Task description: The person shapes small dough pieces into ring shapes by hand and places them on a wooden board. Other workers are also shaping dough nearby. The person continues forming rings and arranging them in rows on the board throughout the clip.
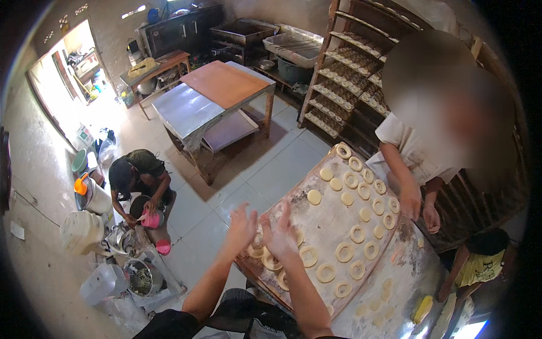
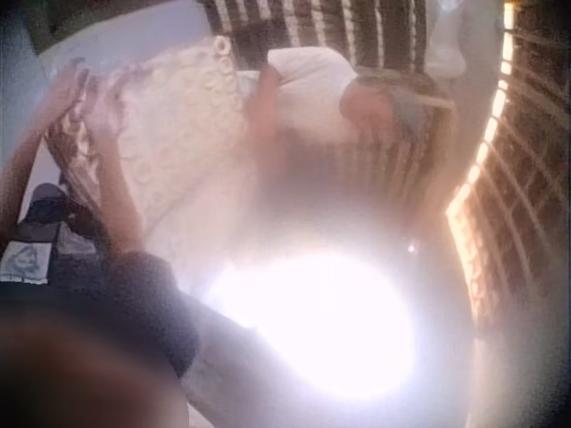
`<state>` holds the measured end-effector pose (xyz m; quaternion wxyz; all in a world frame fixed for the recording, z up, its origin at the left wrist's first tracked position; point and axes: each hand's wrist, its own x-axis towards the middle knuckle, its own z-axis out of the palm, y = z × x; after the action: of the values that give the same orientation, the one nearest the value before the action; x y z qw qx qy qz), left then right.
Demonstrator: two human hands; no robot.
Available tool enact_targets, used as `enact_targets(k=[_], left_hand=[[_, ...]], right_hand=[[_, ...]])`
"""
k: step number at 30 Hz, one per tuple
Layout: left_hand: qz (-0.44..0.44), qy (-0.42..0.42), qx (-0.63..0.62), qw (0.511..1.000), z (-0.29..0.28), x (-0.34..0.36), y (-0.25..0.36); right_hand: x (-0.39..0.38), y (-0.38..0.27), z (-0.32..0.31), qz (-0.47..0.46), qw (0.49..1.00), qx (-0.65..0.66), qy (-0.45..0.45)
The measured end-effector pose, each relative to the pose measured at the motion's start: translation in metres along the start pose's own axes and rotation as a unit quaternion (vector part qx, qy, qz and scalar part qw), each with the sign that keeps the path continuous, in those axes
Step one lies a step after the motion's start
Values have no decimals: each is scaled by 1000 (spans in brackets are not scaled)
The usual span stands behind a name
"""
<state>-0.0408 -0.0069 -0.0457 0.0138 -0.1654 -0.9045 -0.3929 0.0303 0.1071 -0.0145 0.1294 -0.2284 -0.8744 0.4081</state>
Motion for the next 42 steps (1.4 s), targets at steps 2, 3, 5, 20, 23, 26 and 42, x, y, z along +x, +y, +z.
enact_targets(k=[2, 3, 5, 20, 23, 26, 42], left_hand=[[-28, 57, 23, 998, -16, 0, -15], [-40, 94, 29, 994, -24, -1, -19], [-23, 13, 49, 998, -36, -13, -23], [29, -103, 89, 990, -21, -38, -24], [19, -123, 102, 987, -19, -44, -28], [0, -126, 82, 989, -9, -45, -39], [96, -35, -43, 994, 60, -107, 84]], right_hand=[[0, 2, -7, -44, 994, -72, 70], [-1, 4, -10, -71, 987, -95, 108], [-7, 10, -13, -26, 995, -97, -15], [-10, 15, 14, -126, 947, -287, -73], [-40, 30, -23, -89, 970, -223, -47], [-85, 66, -78, -11, 989, -148, 3], [-332, 283, -263, 418, 891, -47, 171]])
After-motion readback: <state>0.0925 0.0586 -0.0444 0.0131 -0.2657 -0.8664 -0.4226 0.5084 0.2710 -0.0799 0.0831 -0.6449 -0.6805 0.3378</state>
